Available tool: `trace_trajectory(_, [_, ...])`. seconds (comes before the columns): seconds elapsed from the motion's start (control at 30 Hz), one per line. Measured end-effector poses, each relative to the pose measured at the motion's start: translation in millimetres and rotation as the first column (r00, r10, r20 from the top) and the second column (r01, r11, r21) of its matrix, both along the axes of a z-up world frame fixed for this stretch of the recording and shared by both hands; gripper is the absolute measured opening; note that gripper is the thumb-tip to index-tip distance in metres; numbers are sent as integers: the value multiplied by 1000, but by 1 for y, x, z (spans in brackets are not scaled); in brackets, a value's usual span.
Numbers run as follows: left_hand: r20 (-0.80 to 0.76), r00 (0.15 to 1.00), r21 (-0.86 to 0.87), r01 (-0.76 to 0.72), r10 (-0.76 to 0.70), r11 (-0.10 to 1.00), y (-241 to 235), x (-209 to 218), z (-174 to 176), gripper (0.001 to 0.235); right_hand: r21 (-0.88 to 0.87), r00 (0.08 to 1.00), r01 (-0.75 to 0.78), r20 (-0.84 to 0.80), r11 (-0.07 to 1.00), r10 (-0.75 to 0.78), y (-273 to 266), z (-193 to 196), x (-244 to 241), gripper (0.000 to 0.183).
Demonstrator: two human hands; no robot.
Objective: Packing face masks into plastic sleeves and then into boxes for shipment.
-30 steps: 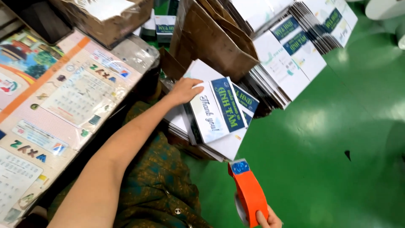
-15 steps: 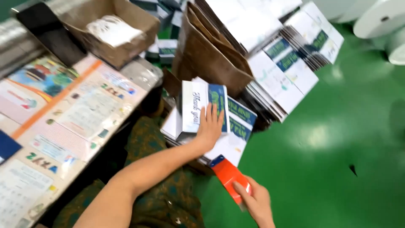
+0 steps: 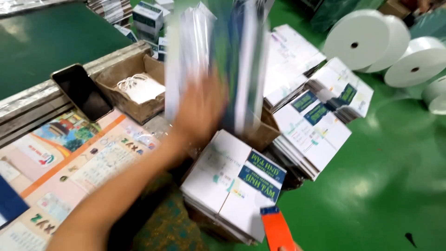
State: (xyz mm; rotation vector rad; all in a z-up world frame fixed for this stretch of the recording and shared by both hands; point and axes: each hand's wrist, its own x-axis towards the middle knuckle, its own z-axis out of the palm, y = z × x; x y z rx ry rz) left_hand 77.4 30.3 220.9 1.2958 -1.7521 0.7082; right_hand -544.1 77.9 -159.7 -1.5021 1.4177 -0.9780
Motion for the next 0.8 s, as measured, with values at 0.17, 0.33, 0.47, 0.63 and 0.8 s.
trace_trajectory(0.17, [-124,958,169,-237,259,957,-128,35,86,92,-1,1000,8,9,1000,-8,23,82,61,54])
trace_trajectory(0.33, [84,993,182,64,-80,981,-77,-54,-19,86,76,1000,6,-23,997,-4,50,132,110,53])
trace_trajectory(0.47, [82,948,825,109,-308,555,3,-110,-164,119,95,985,143,-113,985,-132,71,171,114,49])
trace_trajectory(0.63, [284,884,856,-60,-371,514,56,-136,-285,117,38,913,356,-227,934,-339,85,192,98,48])
trace_trajectory(0.8, [222,849,898,12,-479,439,42,-129,-219,86,-113,743,526,-421,843,-521,77,180,82,50])
